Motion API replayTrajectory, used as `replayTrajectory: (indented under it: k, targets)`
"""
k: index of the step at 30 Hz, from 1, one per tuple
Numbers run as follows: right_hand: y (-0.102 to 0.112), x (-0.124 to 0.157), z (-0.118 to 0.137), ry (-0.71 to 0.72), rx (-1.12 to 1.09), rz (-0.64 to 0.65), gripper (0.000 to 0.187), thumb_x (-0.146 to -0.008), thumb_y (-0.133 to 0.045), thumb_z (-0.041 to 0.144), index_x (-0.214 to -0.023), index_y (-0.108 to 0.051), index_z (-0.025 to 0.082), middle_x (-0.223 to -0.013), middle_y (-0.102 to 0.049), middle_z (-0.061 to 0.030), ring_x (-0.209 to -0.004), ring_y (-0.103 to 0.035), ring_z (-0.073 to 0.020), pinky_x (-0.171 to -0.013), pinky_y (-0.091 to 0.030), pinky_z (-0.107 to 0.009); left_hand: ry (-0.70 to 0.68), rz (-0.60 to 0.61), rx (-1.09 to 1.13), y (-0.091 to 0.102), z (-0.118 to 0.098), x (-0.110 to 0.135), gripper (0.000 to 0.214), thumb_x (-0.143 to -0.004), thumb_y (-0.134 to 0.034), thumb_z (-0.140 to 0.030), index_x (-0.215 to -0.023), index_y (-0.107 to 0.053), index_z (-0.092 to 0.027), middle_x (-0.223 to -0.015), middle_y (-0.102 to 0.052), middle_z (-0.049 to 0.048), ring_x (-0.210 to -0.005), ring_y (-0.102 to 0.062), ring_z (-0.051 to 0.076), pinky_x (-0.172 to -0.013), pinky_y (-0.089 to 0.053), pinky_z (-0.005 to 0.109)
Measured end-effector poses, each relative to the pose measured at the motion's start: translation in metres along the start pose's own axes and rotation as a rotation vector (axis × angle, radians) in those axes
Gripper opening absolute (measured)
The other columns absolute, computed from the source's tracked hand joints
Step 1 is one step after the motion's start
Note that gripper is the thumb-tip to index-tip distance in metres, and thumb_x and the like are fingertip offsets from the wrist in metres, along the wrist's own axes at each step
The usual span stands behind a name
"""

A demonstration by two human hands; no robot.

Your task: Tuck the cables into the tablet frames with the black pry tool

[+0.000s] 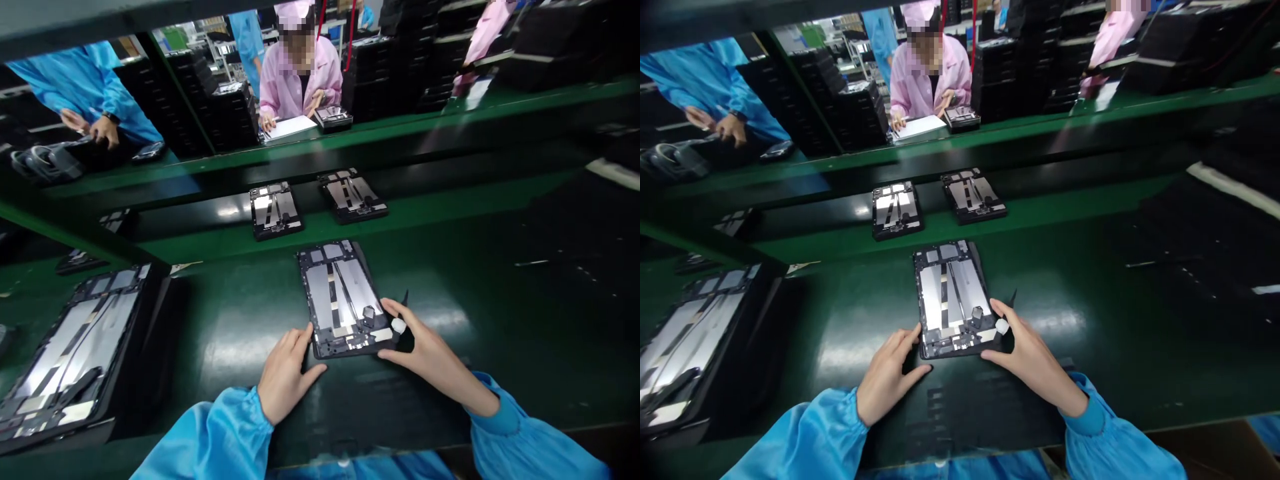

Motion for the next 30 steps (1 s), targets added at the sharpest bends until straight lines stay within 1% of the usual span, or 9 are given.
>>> replayTrajectory:
  k: [4, 7, 9, 13, 17, 21, 24, 26, 30]
  targets:
    - [0.008, -0.006, 0.003, 0.023, 0.006, -0.025, 0.065, -0.081, -0.069, 0.034, -0.140, -0.043, 0.025, -0.141, -0.057, -0.0093, -0.129, -0.054, -0.0306, -0.103, -0.048, -0.046, -0.033, -0.019, -0.039, 0.003, -0.006, 0.001, 0.059, -0.090, -0.063, -0.037, -0.144, -0.042, -0.025, -0.111, -0.062, 0.0092, -0.102, -0.059, 0.026, -0.087, -0.053, 0.042]
    - [0.017, -0.007, 0.013, 0.031, 0.033, -0.141, 0.054, -0.086, -0.064, 0.037, -0.137, -0.046, 0.026, -0.137, -0.061, -0.0090, -0.125, -0.056, -0.0316, -0.099, -0.051, -0.046, -0.041, -0.066, -0.010, 0.017, -0.011, -0.003, 0.047, -0.092, -0.060, -0.041, -0.135, -0.052, -0.026, -0.111, -0.063, 0.0082, -0.100, -0.061, 0.025, -0.087, -0.053, 0.040]
    - [0.016, -0.006, 0.030, 0.096, 0.036, -0.194, 0.045, -0.090, -0.060, 0.034, -0.132, -0.051, 0.025, -0.129, -0.066, -0.0090, -0.122, -0.059, -0.0303, -0.098, -0.051, -0.045, -0.058, -0.072, 0.046, 0.019, -0.018, -0.008, 0.038, -0.094, -0.057, -0.041, -0.128, -0.058, -0.025, -0.105, -0.065, 0.0069, -0.095, -0.063, 0.022, -0.084, -0.053, 0.035]
    - [-0.019, -0.010, 0.068, 0.310, -0.025, 0.007, 0.028, -0.093, -0.054, 0.023, -0.120, -0.062, 0.025, -0.112, -0.073, -0.0071, -0.105, -0.068, -0.0251, -0.090, -0.055, -0.038, -0.064, -0.021, 0.156, 0.005, -0.029, -0.018, 0.021, -0.097, -0.053, -0.036, -0.102, -0.069, -0.024, -0.088, -0.068, 0.0024, -0.078, -0.064, 0.016, -0.073, -0.051, 0.026]
    - [-0.046, -0.017, 0.083, 0.358, -0.054, 0.157, 0.026, -0.090, -0.059, 0.017, -0.115, -0.065, 0.024, -0.102, -0.076, -0.0046, -0.098, -0.070, -0.0239, -0.085, -0.056, -0.037, -0.029, -0.048, 0.282, -0.001, -0.026, -0.021, 0.018, -0.096, -0.054, -0.031, -0.093, -0.070, -0.023, -0.084, -0.069, 0.0007, -0.069, -0.061, 0.013, -0.068, -0.048, 0.024]
    - [-0.051, -0.020, 0.085, 0.325, -0.090, 0.174, 0.028, -0.085, -0.065, 0.012, -0.110, -0.064, 0.024, -0.090, -0.075, -0.0014, -0.092, -0.069, -0.0237, -0.084, -0.053, -0.037, -0.044, -0.068, 0.379, 0.003, -0.026, -0.021, 0.013, -0.093, -0.059, -0.027, -0.087, -0.069, -0.022, -0.085, -0.069, 0.0012, -0.072, -0.059, 0.013, -0.069, -0.047, 0.024]
    - [-0.049, -0.018, 0.086, 0.292, -0.096, 0.139, 0.025, -0.085, -0.065, 0.013, -0.107, -0.063, 0.024, -0.087, -0.075, -0.0007, -0.090, -0.069, -0.0241, -0.081, -0.052, -0.036, -0.022, -0.066, 0.383, 0.004, -0.026, -0.021, 0.009, -0.089, -0.064, -0.028, -0.095, -0.069, -0.022, -0.085, -0.068, 0.0013, -0.071, -0.057, 0.013, -0.067, -0.047, 0.024]
    - [-0.049, -0.017, 0.087, 0.296, -0.082, 0.111, 0.021, -0.085, -0.064, 0.013, -0.103, -0.063, 0.024, -0.088, -0.075, -0.0009, -0.091, -0.069, -0.0243, -0.081, -0.052, -0.036, 0.024, -0.068, 0.386, 0.003, -0.023, -0.020, 0.017, -0.086, -0.068, -0.030, -0.101, -0.068, -0.022, -0.084, -0.067, 0.0006, -0.066, -0.056, 0.012, -0.064, -0.047, 0.023]
    - [-0.048, -0.015, 0.089, 0.335, -0.065, 0.085, 0.026, -0.083, -0.063, 0.009, -0.104, -0.063, 0.025, -0.087, -0.075, -0.0003, -0.089, -0.070, -0.0234, -0.080, -0.052, -0.035, 0.074, -0.042, 0.411, -0.003, -0.020, -0.020, 0.013, -0.090, -0.061, -0.031, -0.088, -0.069, -0.021, -0.074, -0.066, -0.0008, -0.058, -0.052, 0.011, -0.061, -0.046, 0.022]
Point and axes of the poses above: each hand's wrist, its own x-axis away from the middle knuckle, its own y-axis out of the back of the hand, z = x × y, the point moved 8 cm from there along -x, towards the middle knuckle
